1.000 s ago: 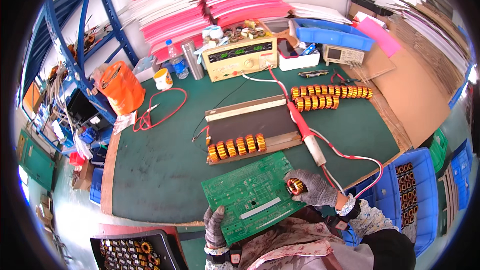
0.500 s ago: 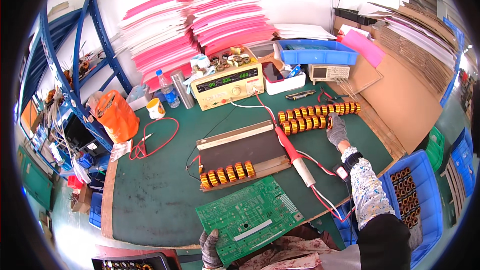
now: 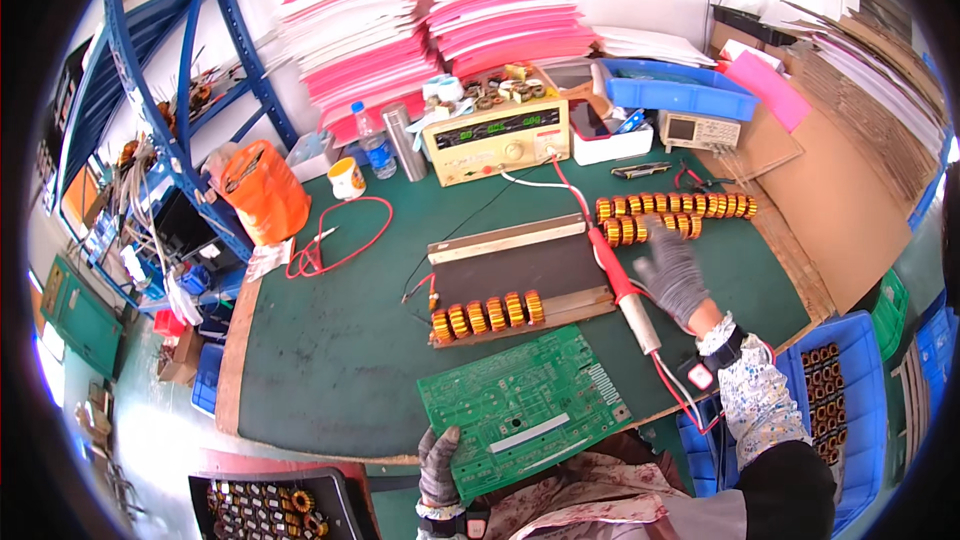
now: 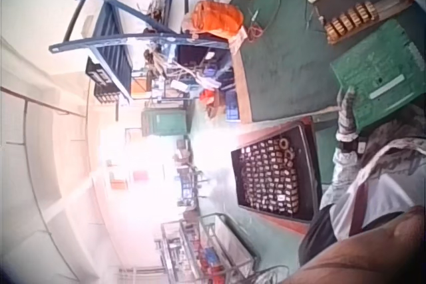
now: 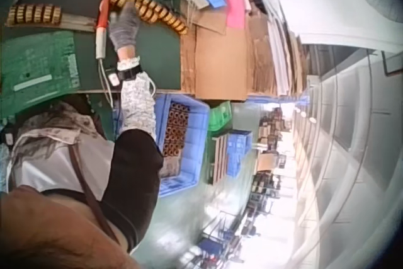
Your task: The person picks up a coil from a tray, places it onto a circuit board, and then moves the board to a testing device. They touch a probe to the coil to test it before returning the board to the workspace to repeat the process.
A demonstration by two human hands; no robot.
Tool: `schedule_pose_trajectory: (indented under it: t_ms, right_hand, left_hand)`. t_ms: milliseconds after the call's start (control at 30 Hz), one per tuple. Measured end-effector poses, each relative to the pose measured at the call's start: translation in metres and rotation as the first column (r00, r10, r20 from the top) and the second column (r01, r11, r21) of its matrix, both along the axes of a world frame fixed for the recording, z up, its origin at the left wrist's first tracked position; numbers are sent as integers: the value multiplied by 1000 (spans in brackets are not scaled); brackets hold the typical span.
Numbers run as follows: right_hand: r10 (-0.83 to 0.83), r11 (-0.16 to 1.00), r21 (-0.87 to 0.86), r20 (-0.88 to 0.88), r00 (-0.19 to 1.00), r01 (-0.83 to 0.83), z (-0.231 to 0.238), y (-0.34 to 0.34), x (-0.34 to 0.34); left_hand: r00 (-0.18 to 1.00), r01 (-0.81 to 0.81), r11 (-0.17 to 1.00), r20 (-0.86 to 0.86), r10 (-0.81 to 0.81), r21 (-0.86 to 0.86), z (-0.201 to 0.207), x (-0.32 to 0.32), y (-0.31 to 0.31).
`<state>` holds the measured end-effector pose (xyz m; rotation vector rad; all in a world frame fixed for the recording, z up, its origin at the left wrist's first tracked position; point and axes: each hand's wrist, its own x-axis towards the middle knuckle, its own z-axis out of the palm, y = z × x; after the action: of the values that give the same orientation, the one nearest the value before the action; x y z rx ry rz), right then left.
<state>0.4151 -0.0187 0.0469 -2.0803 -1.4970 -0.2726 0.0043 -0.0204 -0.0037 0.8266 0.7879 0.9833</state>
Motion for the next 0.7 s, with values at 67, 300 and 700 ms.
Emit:
schedule_pose_trajectory:
  t_ms: [67, 300, 700]
  right_hand:
    - [470, 854, -102, -272, 840, -511, 14, 10, -60]
    - [409, 892, -99, -239, 881, -441, -32, 53, -113]
    - [280, 960, 211, -785, 553, -187, -58, -80, -121]
  left_hand:
    - [999, 16, 1000, 31, -16, -7, 1, -2, -1]
    - [999, 35, 999, 40, -34, -25, 2, 6, -2]
    - [998, -5, 997, 62, 10, -77, 5, 4, 1]
